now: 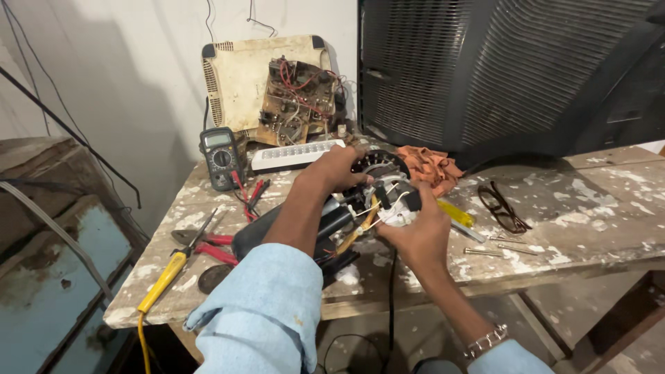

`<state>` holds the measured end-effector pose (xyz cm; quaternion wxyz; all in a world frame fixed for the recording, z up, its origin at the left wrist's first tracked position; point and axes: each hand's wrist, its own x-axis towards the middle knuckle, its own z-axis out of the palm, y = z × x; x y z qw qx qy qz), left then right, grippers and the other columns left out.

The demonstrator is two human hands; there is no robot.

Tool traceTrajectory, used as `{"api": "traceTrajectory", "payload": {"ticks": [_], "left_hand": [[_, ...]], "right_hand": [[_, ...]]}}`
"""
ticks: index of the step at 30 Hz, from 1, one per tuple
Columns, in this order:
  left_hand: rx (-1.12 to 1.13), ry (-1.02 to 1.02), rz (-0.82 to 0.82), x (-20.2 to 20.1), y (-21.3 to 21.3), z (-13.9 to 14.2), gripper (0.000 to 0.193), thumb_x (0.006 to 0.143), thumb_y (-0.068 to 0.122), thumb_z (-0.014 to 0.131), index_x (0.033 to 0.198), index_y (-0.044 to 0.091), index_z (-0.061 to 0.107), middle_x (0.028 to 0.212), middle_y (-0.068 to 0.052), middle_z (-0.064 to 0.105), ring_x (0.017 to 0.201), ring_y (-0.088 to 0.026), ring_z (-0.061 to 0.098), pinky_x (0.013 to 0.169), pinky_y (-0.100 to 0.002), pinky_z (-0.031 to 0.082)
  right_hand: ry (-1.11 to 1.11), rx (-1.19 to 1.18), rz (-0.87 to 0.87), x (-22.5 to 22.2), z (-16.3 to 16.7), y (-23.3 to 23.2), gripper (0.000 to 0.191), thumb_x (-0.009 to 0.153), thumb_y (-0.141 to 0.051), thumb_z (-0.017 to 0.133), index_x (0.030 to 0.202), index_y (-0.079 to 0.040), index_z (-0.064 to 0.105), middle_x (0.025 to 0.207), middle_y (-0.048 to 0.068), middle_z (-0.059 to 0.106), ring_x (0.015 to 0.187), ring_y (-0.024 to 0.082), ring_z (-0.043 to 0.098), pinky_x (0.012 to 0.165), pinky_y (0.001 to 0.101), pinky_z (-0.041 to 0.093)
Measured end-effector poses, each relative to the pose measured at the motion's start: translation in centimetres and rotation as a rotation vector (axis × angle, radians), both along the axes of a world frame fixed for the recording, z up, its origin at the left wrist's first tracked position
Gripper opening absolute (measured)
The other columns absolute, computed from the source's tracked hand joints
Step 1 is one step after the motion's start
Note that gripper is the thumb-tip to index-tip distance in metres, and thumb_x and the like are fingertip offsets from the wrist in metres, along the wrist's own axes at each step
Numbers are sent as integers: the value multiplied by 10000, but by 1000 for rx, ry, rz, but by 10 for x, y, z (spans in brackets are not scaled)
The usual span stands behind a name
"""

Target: The person works on an electric motor at a workbench, routing and seating wires against the motor's switch assembly, pressing components into place, and fitting the black motor housing over the assembly, lifting and aligning the housing with both hands.

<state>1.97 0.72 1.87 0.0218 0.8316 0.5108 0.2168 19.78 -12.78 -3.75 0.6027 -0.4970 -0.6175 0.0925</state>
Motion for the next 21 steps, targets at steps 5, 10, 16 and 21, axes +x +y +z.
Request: {"api": "traceTrajectory", "payload": {"ticks": [5, 10, 16, 21], "left_hand": [[-7, 29, -17, -4, 7, 2, 608, 784, 449, 814, 1295, 155, 667, 1054, -230, 734, 1011, -386, 712, 902, -462, 549], [-23, 129, 38, -3, 14, 6, 612, 778, 515, 818, 1225, 108, 723, 1066, -232, 741, 1026, -381, 718, 922, -452, 560], [-32, 131, 4, -2, 22, 8, 689, 703, 552, 848, 1206, 94, 735, 1108, -233, 735, 1060, -378, 710, 941, -441, 557], [4, 180, 28, -1, 21, 8, 761, 711, 576, 858, 1258, 71, 700, 1173, -246, 707, 1112, -391, 678, 976, -437, 533]], "right_hand": [[-60, 105, -33, 8, 8, -7, 780, 540, -210, 942, 1213, 3, 609, 965, 174, 761, 863, 262, 748, 809, 381, 574], [115, -41, -33, 2, 7, -6, 725, 554, -197, 928, 1183, 14, 636, 975, 137, 768, 853, 215, 744, 791, 349, 573], [420, -61, 15, -6, -2, -4, 929, 555, -134, 909, 1373, 20, 498, 1098, 104, 728, 922, 165, 701, 817, 302, 563], [342, -69, -40, -7, -2, -10, 823, 594, -120, 920, 1324, 9, 560, 1074, 92, 732, 916, 165, 704, 823, 297, 557]]}}
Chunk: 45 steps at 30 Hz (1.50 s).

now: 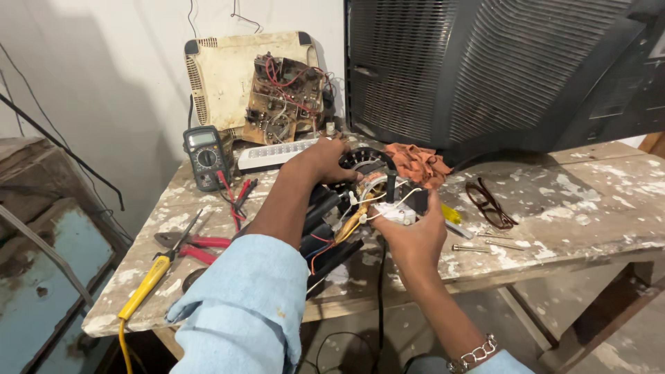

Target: The person works on an electric motor at a workbench, routing and seating wires against the motor's switch assembly, pressing components into place, and fitting the black motor housing over the assembly, lifting and aligning the housing with both hands.

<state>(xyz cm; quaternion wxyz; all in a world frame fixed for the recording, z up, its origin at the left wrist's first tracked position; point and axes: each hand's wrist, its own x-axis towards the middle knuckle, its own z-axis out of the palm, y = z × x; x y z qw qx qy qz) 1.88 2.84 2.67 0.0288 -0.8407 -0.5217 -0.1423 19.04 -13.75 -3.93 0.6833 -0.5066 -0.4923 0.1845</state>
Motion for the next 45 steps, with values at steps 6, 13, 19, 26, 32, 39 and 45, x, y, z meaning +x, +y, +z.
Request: {"api": "traceTrajectory", "payload": {"ticks": [6, 13, 19, 26, 32, 39, 45], "left_hand": [[-85, -42, 35, 2, -1, 8, 789, 648, 533, 876, 1248, 49, 707, 1178, -217, 722, 1087, -355, 714, 956, -411, 561], [-177, -36, 99, 15, 14, 11, 813, 644, 554, 850, 1277, 65, 703, 1222, -204, 718, 1096, -345, 723, 959, -421, 575], [-241, -291, -124, -12, -10, 13, 976, 749, 773, 633, 1463, 110, 566, 1551, -206, 467, 1411, -347, 480, 1147, -425, 374], [-336, -156, 28, -65, -141, 15, 1624, 458, 770, 837, 1659, 219, -108, 1635, -250, 286, 1498, -380, 350, 1192, -514, 179], [-216, -485, 28, -83, -228, -4, 1699, 324, 435, 1005, 1613, 323, -97, 1634, -221, 267, 1527, -352, 300, 1225, -420, 257], [167, -499, 240, -58, -255, -66, 1518, 338, 139, 1035, 1631, 335, 265, 1693, -202, 195, 1457, -415, 315, 1125, -458, 352], [267, -587, 65, -70, -238, -51, 1154, 383, 72, 977, 1400, 206, 448, 1541, -199, 368, 1416, -434, 413, 1111, -473, 381]], "right_hand": [[203, -71, 48, -8, 1, -6, 640, 627, -115, 914, 1188, -38, 616, 1043, 67, 739, 889, 151, 700, 780, 302, 558], [392, 15, 96, -14, -2, -5, 608, 661, -62, 915, 1175, -62, 590, 1059, 47, 722, 886, 134, 692, 764, 281, 542], [380, 53, 107, -13, -8, -3, 594, 669, -56, 899, 1171, -53, 581, 1063, 55, 720, 884, 140, 692, 765, 285, 544], [313, 110, 106, -11, -6, 1, 613, 676, -73, 911, 1195, -40, 585, 1079, 57, 714, 904, 134, 687, 797, 282, 545], [223, 8, -9, -10, -4, -1, 629, 666, -110, 944, 1182, -19, 597, 1075, 66, 716, 912, 156, 672, 809, 292, 533], [181, -31, -104, -10, -6, 6, 787, 651, -115, 980, 1281, 12, 525, 1111, 83, 673, 935, 170, 646, 818, 299, 510], [266, 20, 60, -5, -5, 4, 650, 663, -72, 913, 1226, -10, 593, 1080, 71, 713, 892, 154, 669, 786, 289, 545]]}}
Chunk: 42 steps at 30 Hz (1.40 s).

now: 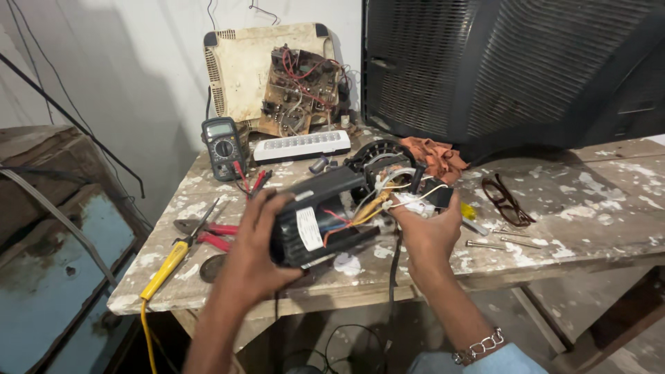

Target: The person works on an electric motor at a workbench, routing and seating wires against the motor's switch assembly, pressing components into place, and fitting the black motor housing over the assembly, lifting and aligning the housing with both hands.

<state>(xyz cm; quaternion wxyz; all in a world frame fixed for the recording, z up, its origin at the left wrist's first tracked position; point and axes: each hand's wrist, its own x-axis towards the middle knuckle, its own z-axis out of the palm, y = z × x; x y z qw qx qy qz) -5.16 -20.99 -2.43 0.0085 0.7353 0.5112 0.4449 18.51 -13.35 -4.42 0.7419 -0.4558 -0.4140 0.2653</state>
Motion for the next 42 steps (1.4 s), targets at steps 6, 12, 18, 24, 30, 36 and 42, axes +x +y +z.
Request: {"api": "traceTrajectory", "payload": {"ticks": [6, 12, 18, 24, 30, 36, 42], "left_hand": [[155, 239, -56, -23, 22, 69, 1100, 386, 75, 959, 1372, 195, 487, 1533, -195, 359, 1426, -441, 393, 1118, -475, 361], [382, 446, -108, -17, 58, 108, 957, 552, 138, 981, 1369, 209, 488, 1562, -192, 343, 1459, -470, 365, 1078, -503, 414], [438, 466, -110, -15, 102, 113, 937, 620, 98, 917, 1424, 270, 469, 1595, -223, 324, 1413, -508, 449, 1050, -487, 470], [433, 578, -74, 5, 144, 136, 1026, 707, 29, 867, 1542, 393, 394, 1600, -284, 333, 1257, -505, 579, 964, -497, 546], [166, 762, 3, 39, 160, 159, 1112, 765, -34, 771, 1596, 476, 237, 1388, -195, 570, 1095, -458, 677, 886, -494, 565], [914, 635, 228, 58, 167, 139, 1096, 701, -180, 600, 1587, 396, 309, 1272, -205, 623, 1088, -363, 734, 788, -497, 598], [576, 116, 510, 83, 139, 96, 302, 909, -111, 596, 1196, -18, 587, 1039, -204, 673, 847, -371, 716, 594, -467, 567]], "right_hand": [[-32, -43, -4, -2, 6, -5, 698, 638, -86, 891, 1259, -49, 575, 1099, 73, 710, 923, 168, 677, 832, 305, 546], [-169, -33, -77, -3, 11, -6, 843, 626, -182, 969, 1333, -7, 544, 1186, 110, 683, 1045, 199, 651, 921, 326, 500], [-126, -11, -20, 1, 8, -2, 921, 622, -218, 941, 1405, 1, 509, 1228, 132, 677, 1065, 202, 655, 914, 322, 524], [-205, -60, -28, 3, 0, 4, 1022, 606, -234, 903, 1480, 33, 445, 1207, 154, 711, 1048, 217, 687, 939, 325, 530], [-237, 35, -158, 10, -5, 11, 1066, 650, -203, 1054, 1435, 105, 402, 1290, 189, 587, 1148, 258, 600, 958, 357, 486], [35, -50, 62, 15, 6, 3, 730, 647, -91, 900, 1289, -52, 555, 1122, 70, 691, 942, 184, 672, 799, 327, 549], [-24, -29, -1, 11, 8, -4, 654, 687, -31, 897, 1258, -45, 579, 1112, 67, 693, 936, 150, 665, 810, 284, 539]]}}
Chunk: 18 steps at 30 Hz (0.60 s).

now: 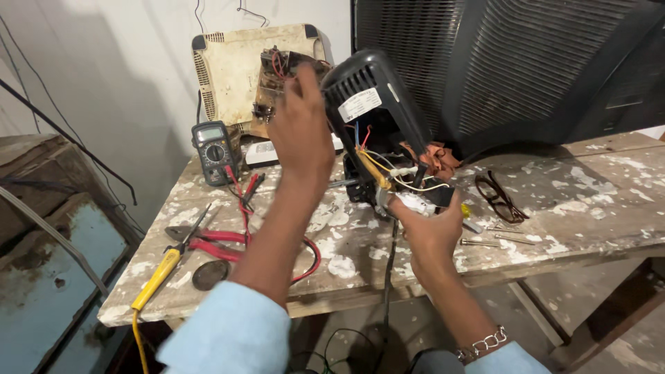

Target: The person works on an electric motor at a workbench, routing and seating wires against the motor's switch assembly, pressing components into place, and fitting the black motor housing over the assembly, lifting and aligning the housing with both hands.

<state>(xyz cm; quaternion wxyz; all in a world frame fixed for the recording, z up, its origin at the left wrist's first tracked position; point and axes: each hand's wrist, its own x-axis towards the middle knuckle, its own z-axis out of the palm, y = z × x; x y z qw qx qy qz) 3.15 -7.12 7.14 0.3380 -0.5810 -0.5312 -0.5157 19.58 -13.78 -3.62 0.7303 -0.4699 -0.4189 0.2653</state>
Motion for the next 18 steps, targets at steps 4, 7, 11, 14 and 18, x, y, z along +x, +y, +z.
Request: {"api": "traceTrajectory", "payload": {"ticks": [4, 7, 11, 14, 18], "left_hand": [[23, -173, -57, 11, -19, -17, 169, 864, -48, 672, 1016, -12, 604, 965, -194, 684, 768, -366, 703, 624, -469, 552], [17, -338, -219, 22, -26, -40, 151, 871, -36, 697, 994, -16, 613, 974, -171, 691, 781, -307, 712, 670, -416, 564], [131, -857, -722, 43, -18, -88, 173, 918, 13, 692, 1072, -39, 632, 988, -90, 707, 875, -157, 714, 759, -306, 583], [181, -1242, -1021, 40, 10, -114, 174, 939, 64, 697, 1068, -36, 639, 999, -38, 689, 946, -105, 683, 836, -259, 548], [64, -1253, -1179, 24, 45, -143, 220, 992, 139, 692, 1062, -70, 689, 1033, -44, 679, 996, -113, 628, 901, -256, 515]], "right_hand": [[74, 27, 34, 0, 1, 3, 626, 690, -30, 885, 1238, -57, 584, 1089, 53, 700, 903, 140, 670, 768, 284, 541], [136, 48, 82, -1, 5, 6, 615, 686, -36, 883, 1226, -61, 591, 1070, 45, 703, 883, 137, 672, 742, 282, 546], [139, -27, 80, 0, 7, 1, 608, 678, -41, 878, 1202, -103, 577, 1024, 19, 702, 816, 122, 670, 599, 282, 516], [144, -81, 88, 1, 8, 1, 565, 693, -55, 883, 1164, -122, 579, 961, 4, 695, 739, 107, 642, 483, 282, 464], [161, -76, 110, 7, 8, 4, 516, 707, -40, 875, 1140, -115, 605, 886, 0, 688, 653, 113, 590, 445, 278, 414]]}}
